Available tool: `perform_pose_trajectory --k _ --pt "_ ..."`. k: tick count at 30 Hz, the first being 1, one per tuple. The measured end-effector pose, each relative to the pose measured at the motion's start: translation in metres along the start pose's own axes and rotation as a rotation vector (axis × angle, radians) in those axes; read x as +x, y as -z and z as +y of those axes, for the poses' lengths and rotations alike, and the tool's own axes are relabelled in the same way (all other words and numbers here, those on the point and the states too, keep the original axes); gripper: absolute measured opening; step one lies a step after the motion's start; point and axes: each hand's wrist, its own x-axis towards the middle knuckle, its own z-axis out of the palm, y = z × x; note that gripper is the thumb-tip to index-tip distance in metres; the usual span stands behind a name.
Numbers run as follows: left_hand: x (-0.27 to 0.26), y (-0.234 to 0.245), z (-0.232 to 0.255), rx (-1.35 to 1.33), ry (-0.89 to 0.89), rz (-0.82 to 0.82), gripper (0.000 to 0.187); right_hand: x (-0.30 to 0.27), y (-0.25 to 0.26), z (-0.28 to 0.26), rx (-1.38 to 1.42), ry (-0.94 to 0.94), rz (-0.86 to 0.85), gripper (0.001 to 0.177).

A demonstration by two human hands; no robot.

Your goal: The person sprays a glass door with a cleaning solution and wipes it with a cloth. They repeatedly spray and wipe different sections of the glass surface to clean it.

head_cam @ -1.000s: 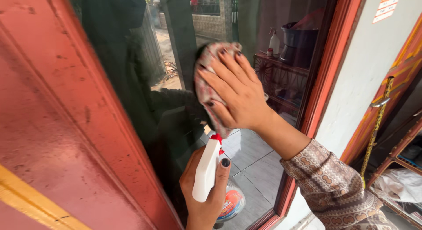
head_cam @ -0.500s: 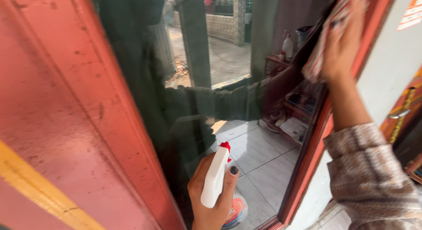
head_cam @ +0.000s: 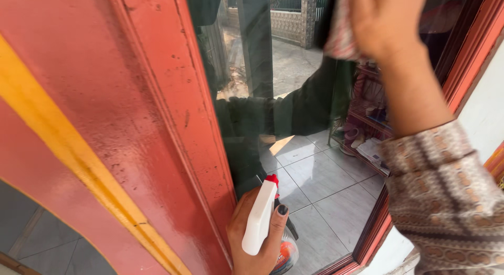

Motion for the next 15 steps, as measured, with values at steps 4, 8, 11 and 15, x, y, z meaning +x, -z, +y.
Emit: perform_pose_trajectory --k 4,8,11,15 --pt "-0.002 0.011 0.003 -0.010 0.048 -0.026 0.035 0.031 0.017 -0.101 0.090 0.026 -0.085 0.025" --pt "-0.006 0.018 0.008 -0.002 -0.019 -0.012 0.036 0.031 0.026 -0.158 0.137 0.144 -0.142 0.050" --pt "-0.012 0.023 0.012 -0.012 0.016 -0.028 0.037 0.016 0.026 -0.182 0.122 0.204 -0.219 0.057" --pt "-0.025 0.030 0.009 -0.012 -0.014 -0.046 0.037 -0.022 0.020 -0.208 0.120 0.332 -0.294 0.057"
